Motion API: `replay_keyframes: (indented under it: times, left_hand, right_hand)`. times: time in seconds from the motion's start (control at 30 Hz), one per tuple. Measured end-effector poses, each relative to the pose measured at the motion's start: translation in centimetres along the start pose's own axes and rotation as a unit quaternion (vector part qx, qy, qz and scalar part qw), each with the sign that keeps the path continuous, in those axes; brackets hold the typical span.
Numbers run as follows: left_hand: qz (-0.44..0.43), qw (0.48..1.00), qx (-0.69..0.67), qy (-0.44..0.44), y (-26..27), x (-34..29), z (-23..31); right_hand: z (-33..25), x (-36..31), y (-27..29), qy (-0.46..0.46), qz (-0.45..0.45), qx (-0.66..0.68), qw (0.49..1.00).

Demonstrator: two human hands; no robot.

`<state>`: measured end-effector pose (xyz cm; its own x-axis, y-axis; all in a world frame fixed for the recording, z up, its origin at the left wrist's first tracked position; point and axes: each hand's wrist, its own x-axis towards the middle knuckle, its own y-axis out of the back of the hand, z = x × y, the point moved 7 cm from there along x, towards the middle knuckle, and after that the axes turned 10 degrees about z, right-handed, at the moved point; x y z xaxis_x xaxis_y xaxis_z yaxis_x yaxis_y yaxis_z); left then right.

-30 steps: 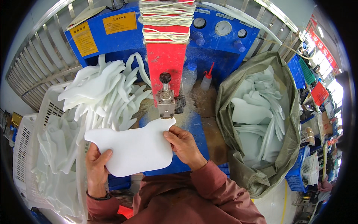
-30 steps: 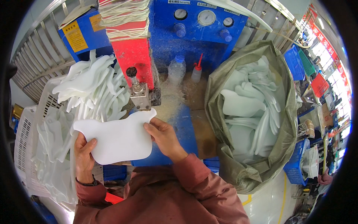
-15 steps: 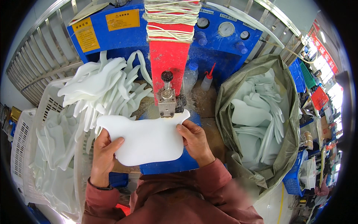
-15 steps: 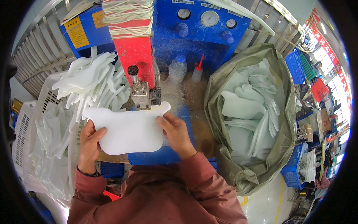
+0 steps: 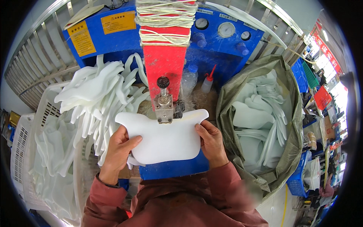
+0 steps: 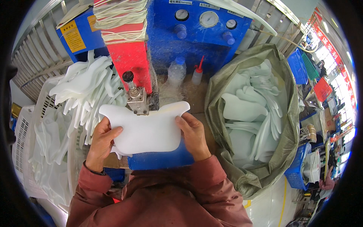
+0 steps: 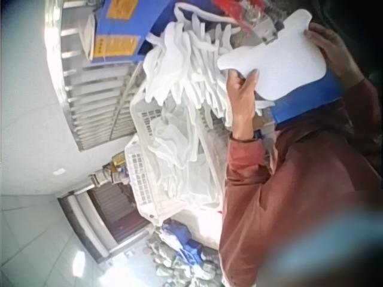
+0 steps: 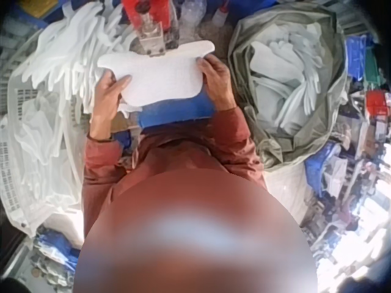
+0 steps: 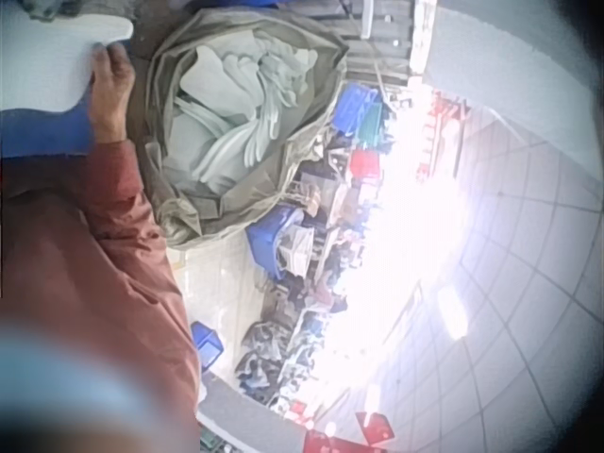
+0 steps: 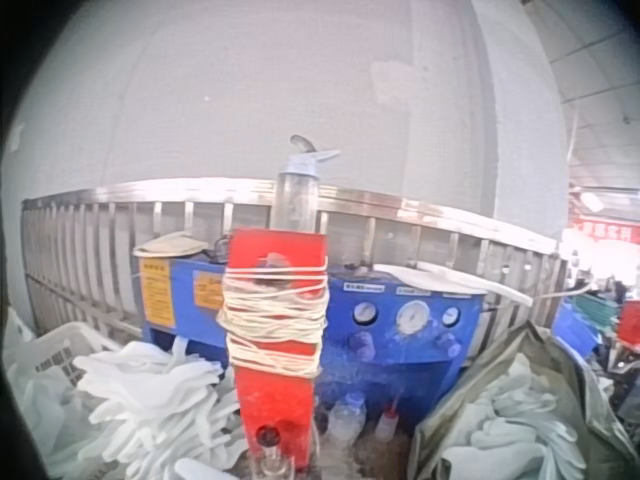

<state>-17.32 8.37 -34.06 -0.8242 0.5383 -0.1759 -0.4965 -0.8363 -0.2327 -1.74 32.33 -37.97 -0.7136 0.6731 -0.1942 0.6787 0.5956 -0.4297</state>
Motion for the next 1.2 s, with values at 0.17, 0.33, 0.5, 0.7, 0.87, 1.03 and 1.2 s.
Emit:
replay_keyframes:
  times: [0.17, 0.33, 0.5, 0.7, 0.87, 1.03, 1.2]
  left_hand:
    - [0.006, 1.000, 0.015, -0.020, 0.2, 2.0, 0.0]
    - [0.022, 0.999, 0.006, -0.024, 2.2, 2.0, 0.0]
    - [0.023, 1.000, -0.017, 0.007, 2.5, 1.3, -1.1]
    - [0.007, 0.999, -0.049, 0.016, 0.4, 1.2, -1.5]
    - [-0.010, 0.998, -0.051, 0.030, -1.0, 1.1, -2.0]
    - [-0.032, 0.998, -0.019, 0.054, -1.9, 1.2, -3.0]
    - [-0.046, 0.997, -0.041, 0.041, -3.0, 0.9, -3.5]
  right_hand:
    - [-0.3, 1.5, 0.0, 0.018, 0.008, -0.011, 1.000]
    - [0.9, 1.6, -1.3, 0.006, -0.007, -0.023, 1.000]
    - [0.7, 0.0, -1.3, -0.009, 0.002, -0.014, 1.000]
    - [-0.7, -1.0, 0.0, 0.014, 0.032, -0.019, 0.999]
    - [-1.6, -1.7, 1.4, 0.020, 0.050, -0.015, 0.998]
    - [-2.1, -2.5, 2.4, 0.034, 0.075, 0.008, 0.997]
    - [-2.5, -3.2, 3.7, 0.035, 0.088, -0.013, 0.995]
